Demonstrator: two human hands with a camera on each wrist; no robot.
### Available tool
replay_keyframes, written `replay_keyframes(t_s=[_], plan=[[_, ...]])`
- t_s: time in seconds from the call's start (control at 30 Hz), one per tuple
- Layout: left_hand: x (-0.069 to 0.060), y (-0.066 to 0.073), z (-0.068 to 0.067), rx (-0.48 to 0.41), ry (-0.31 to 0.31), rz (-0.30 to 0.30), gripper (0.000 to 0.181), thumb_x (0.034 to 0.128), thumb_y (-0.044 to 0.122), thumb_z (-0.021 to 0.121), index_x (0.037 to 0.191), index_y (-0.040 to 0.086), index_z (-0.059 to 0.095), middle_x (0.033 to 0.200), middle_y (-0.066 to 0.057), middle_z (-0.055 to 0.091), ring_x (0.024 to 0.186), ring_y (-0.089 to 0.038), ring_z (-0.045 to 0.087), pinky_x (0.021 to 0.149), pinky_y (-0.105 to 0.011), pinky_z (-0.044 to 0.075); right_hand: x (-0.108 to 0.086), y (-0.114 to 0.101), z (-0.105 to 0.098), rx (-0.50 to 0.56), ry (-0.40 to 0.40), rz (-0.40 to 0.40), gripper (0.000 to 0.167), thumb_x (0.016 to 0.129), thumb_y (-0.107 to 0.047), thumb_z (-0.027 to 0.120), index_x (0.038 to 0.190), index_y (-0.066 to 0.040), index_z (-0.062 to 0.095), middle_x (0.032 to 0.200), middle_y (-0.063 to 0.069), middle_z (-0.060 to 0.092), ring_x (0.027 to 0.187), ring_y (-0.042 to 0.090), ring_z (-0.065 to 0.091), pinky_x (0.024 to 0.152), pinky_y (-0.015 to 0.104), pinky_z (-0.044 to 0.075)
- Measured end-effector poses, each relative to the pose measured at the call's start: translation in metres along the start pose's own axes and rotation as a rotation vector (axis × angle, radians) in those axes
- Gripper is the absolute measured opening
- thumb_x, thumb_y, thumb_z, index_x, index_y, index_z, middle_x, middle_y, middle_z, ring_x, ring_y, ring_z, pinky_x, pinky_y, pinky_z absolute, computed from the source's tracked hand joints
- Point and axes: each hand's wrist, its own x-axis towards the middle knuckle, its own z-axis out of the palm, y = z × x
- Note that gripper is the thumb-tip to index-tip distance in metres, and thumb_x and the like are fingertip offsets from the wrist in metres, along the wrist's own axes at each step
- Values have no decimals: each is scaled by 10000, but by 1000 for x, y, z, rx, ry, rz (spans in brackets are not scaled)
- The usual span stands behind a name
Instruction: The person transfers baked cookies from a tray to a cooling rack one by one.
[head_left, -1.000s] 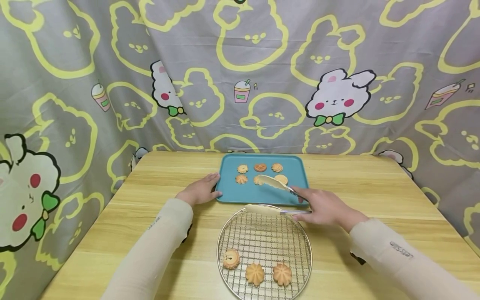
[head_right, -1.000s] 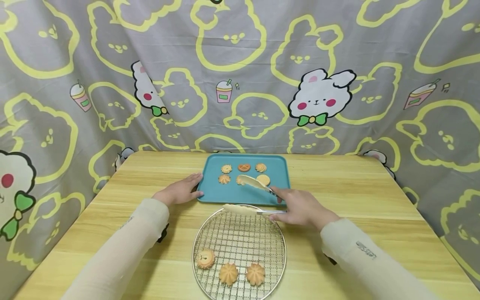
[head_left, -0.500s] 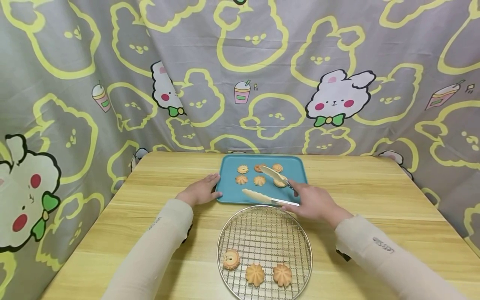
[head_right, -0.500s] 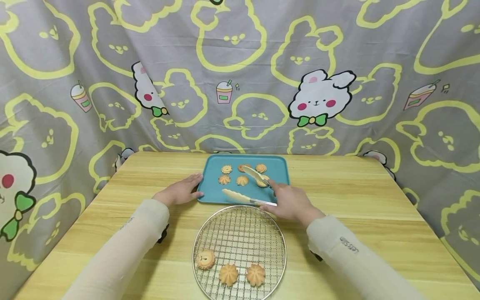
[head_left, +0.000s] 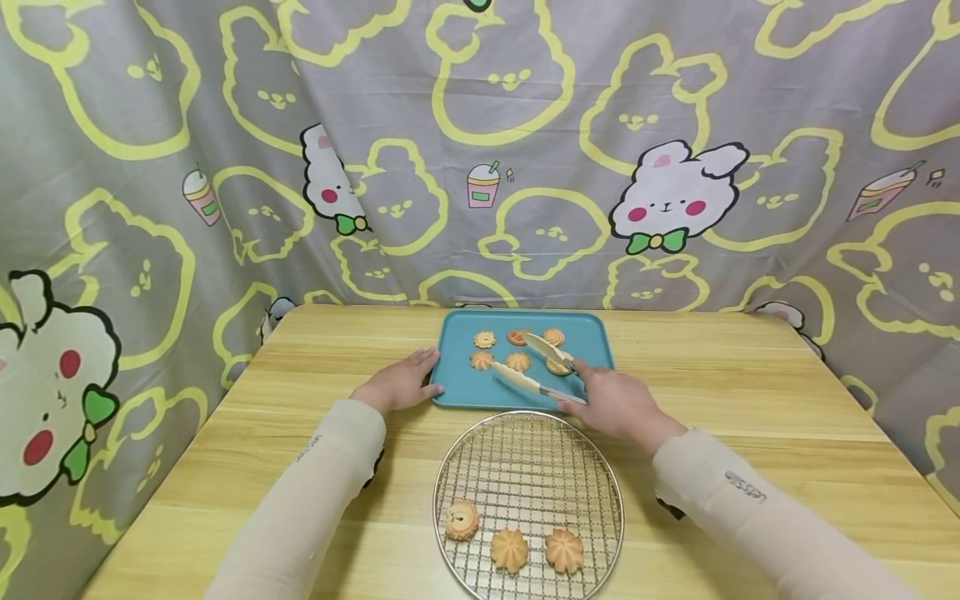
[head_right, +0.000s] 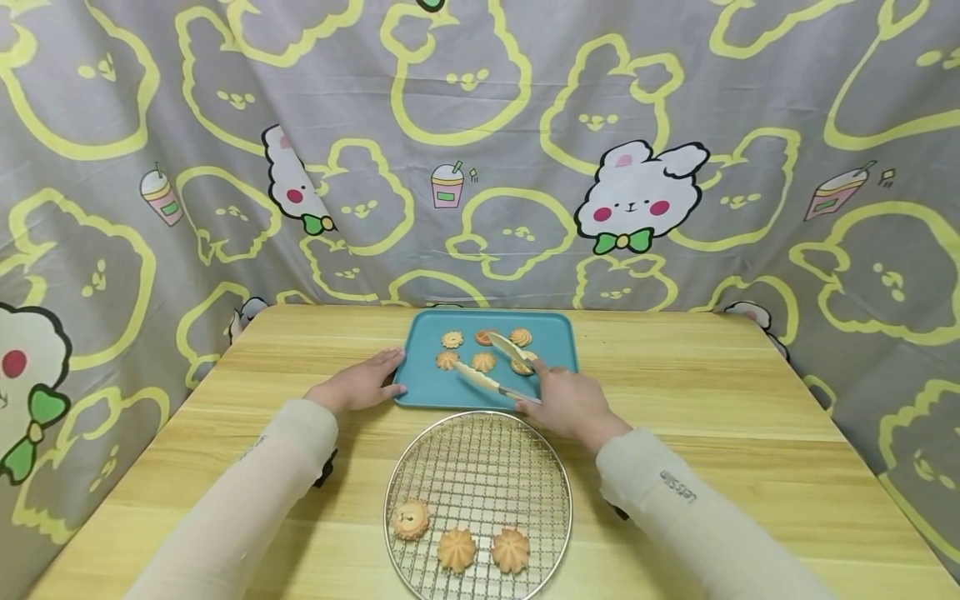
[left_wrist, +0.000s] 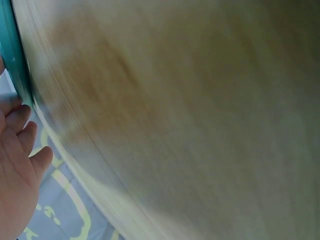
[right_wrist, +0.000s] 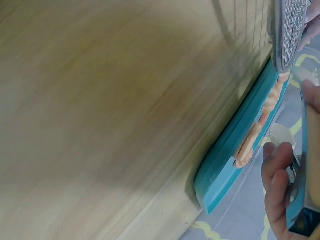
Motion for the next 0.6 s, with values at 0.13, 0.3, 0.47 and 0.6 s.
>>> replay_keyframes(t_s=[0.13, 0.3, 0.47, 0.6], plan=[[0, 0, 0, 2, 0, -1, 732, 995, 438, 462, 1526, 39, 155, 1579, -108, 122, 1436, -287, 97, 1144, -425, 165, 1, -4, -1, 0, -28, 14, 815, 890, -549, 584, 1447, 9, 378, 1243, 261, 568, 993, 413, 609, 597, 443, 533], [0, 0, 0, 4, 0, -1, 731, 995, 439, 461, 1526, 39, 157, 1579, -109, 123, 1435, -288, 98, 1142, -430, 171, 3, -6, 0, -20, -56, 29, 807, 902, -546, 567, 1454, 6, 364, 1262, 250, 560, 961, 389, 625, 552, 404, 520], [1, -1, 1, 6, 2, -3, 732, 994, 443, 461, 1527, 43, 156, 1579, -106, 127, 1435, -284, 100, 1142, -428, 176, 5, -9, 0, -39, -80, 37, 795, 909, -539, 560, 1451, 10, 367, 1261, 252, 558, 965, 396, 621, 580, 433, 529], [1, -3, 2, 9, 2, -1, 735, 994, 449, 457, 1528, 45, 154, 1579, -107, 128, 1435, -287, 103, 1140, -430, 181, 7, -11, -2, -49, -103, 46, 786, 913, -534, 558, 1443, 17, 377, 1252, 250, 562, 979, 406, 613, 595, 451, 531]])
